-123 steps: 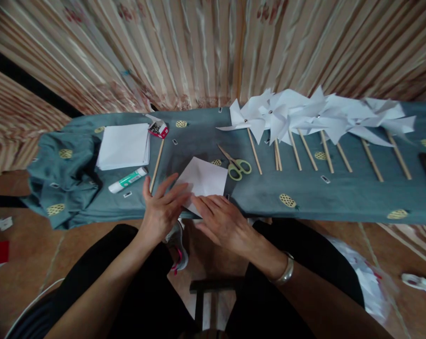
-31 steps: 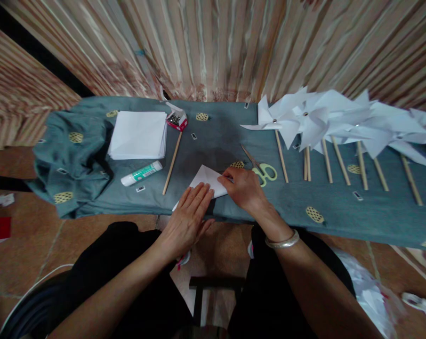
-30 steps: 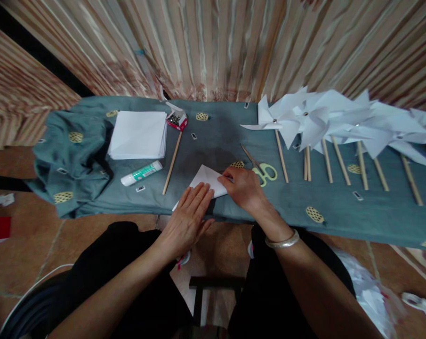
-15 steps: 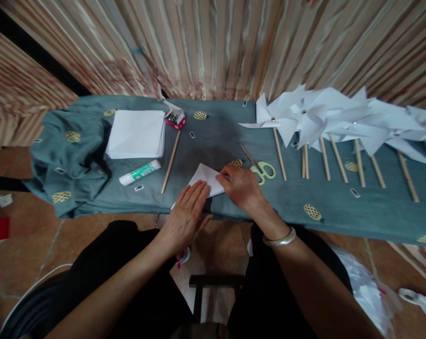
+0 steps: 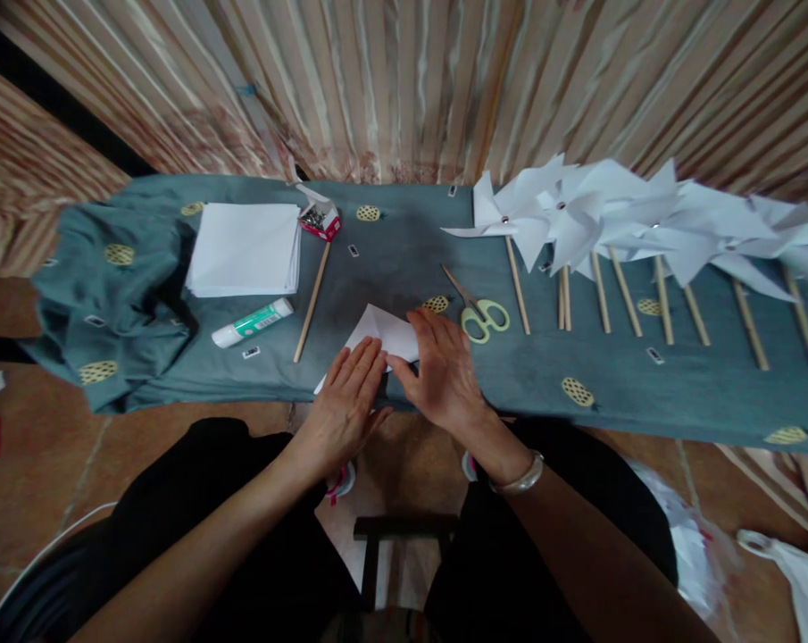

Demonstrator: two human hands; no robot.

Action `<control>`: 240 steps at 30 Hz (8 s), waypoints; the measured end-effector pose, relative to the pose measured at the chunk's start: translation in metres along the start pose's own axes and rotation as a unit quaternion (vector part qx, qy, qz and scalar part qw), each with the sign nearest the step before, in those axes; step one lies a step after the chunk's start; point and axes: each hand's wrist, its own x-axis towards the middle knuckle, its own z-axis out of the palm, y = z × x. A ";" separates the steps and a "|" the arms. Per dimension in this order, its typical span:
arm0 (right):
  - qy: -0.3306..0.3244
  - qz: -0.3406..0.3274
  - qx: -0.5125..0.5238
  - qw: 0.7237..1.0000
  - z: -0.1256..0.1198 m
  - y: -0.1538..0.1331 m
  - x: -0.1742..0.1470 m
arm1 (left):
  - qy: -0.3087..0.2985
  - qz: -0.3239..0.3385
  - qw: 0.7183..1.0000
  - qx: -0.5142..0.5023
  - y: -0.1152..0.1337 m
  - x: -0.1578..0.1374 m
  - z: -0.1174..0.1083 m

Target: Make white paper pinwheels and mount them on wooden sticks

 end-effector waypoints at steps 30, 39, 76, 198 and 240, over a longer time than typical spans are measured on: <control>0.027 0.050 -0.019 0.998 -0.023 0.053 -0.022 | 0.055 -0.011 0.996 0.067 -0.021 -0.080 0.000; 0.020 0.013 0.039 0.999 -0.027 0.043 -0.011 | 0.117 -0.190 0.964 -0.146 -0.017 -0.079 -0.029; 0.048 0.169 0.470 0.865 -0.059 0.049 0.030 | 0.089 -0.361 0.630 -0.681 0.023 0.052 -0.042; -0.259 0.236 0.553 0.756 -0.047 -0.003 0.032 | 0.397 -0.263 0.581 -0.660 -0.053 0.089 -0.049; -0.265 0.237 0.543 0.761 -0.040 0.004 0.029 | 0.393 -0.248 0.634 -0.618 -0.053 0.087 -0.048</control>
